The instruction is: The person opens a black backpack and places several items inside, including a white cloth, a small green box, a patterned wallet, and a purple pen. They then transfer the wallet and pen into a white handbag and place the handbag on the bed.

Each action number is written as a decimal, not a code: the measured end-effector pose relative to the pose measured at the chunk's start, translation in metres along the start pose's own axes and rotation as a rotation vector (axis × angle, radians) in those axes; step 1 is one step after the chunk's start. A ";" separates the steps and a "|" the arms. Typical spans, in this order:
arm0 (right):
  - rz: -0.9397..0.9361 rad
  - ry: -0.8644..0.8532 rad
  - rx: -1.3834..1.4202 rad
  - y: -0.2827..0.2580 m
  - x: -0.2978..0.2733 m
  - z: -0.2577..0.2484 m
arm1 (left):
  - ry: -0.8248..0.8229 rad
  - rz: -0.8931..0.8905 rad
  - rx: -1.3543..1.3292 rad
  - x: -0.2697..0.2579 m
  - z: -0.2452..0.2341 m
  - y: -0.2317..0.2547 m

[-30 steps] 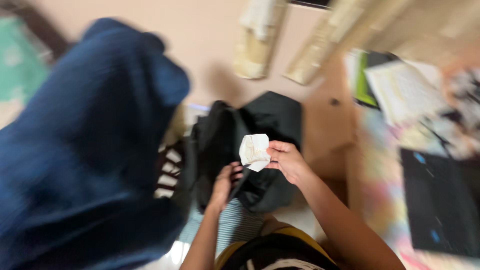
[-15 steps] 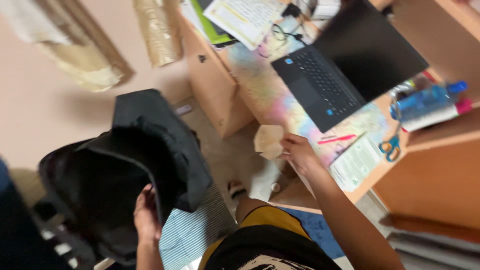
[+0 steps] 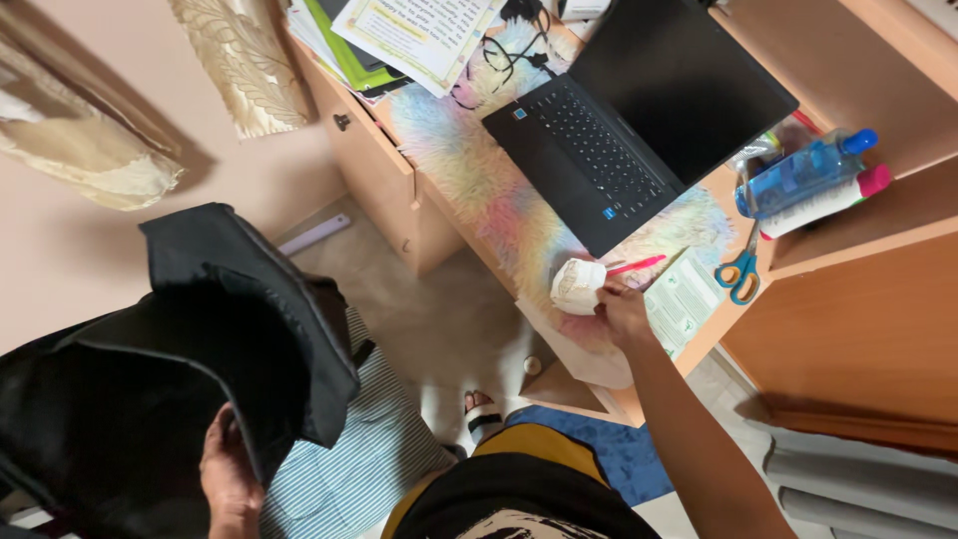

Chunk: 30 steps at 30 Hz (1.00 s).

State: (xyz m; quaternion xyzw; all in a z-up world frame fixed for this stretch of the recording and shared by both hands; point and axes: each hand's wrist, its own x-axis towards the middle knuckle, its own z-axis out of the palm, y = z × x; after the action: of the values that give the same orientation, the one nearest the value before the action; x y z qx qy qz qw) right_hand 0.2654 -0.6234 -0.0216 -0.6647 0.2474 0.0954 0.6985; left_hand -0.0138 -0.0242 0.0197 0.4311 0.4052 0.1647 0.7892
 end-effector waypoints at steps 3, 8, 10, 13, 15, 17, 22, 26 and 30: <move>-0.019 0.057 -0.050 0.009 0.019 -0.004 | 0.090 -0.024 0.162 -0.018 0.018 0.014; -0.122 0.171 -0.339 0.015 0.019 0.002 | 0.112 -0.038 0.211 -0.034 0.037 0.027; -0.249 0.267 -0.578 0.014 0.016 0.006 | 0.117 -0.035 0.194 -0.034 0.034 0.022; -0.726 0.398 -0.809 0.015 0.005 0.013 | 0.111 0.009 0.174 -0.021 0.014 0.006; -0.853 0.451 -0.859 0.009 -0.007 0.018 | 0.099 0.079 0.237 -0.010 -0.005 -0.012; -0.880 0.499 -0.909 -0.003 -0.024 0.026 | 0.132 0.083 0.351 0.003 -0.023 -0.030; -0.885 0.358 -0.980 -0.052 -0.103 0.093 | 0.083 0.204 0.560 0.020 -0.034 -0.054; -1.177 -0.320 -0.708 -0.077 -0.191 0.209 | -0.005 0.212 0.664 -0.004 -0.018 -0.050; -1.404 -0.848 -0.939 -0.075 -0.270 0.331 | -0.038 0.217 0.866 -0.026 0.007 -0.021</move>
State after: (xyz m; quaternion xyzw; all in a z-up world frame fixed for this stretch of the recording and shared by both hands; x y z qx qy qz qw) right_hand 0.1408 -0.2547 0.1701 -0.7848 -0.5477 -0.0232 0.2891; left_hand -0.0263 -0.0560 0.0175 0.7648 0.3746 0.0540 0.5214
